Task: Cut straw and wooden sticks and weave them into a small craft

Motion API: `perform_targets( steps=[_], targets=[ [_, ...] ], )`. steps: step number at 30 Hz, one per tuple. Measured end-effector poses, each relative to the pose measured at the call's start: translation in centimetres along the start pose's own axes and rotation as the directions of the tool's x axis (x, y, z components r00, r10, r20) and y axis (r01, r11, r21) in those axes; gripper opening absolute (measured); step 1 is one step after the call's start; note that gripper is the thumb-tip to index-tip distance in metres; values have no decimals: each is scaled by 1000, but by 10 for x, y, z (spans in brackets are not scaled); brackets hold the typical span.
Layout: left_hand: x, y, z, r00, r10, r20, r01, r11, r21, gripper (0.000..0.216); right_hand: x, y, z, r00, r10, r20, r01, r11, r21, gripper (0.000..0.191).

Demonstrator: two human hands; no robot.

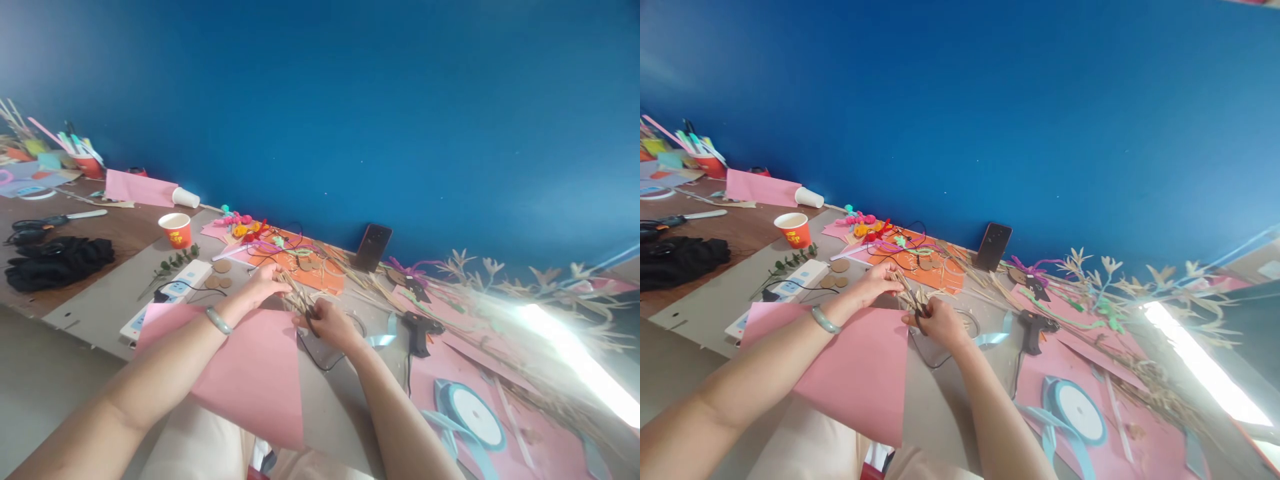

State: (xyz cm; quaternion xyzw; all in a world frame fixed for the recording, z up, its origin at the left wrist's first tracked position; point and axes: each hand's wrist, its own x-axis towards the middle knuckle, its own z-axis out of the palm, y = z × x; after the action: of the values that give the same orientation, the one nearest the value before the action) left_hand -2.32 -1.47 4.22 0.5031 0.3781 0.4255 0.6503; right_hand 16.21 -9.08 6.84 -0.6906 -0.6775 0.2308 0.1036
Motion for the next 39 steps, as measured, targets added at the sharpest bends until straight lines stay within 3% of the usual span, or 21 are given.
perform_targets(
  steps=[10, 20, 39],
  targets=[
    [0, 1, 0, 999, -29, -32, 30, 999, 15, 44, -3, 0, -4, 997, 7, 76, -9, 1000, 27, 33],
    [-10, 7, 9, 997, -76, 24, 75, 996, 56, 46, -3, -4, -3, 999, 39, 19, -38, 998, -50, 39],
    [-4, -3, 6, 993, -112, 25, 110, 991, 70, 49, -5, -8, -4, 991, 61, 121, -63, 998, 14, 41]
  ],
)
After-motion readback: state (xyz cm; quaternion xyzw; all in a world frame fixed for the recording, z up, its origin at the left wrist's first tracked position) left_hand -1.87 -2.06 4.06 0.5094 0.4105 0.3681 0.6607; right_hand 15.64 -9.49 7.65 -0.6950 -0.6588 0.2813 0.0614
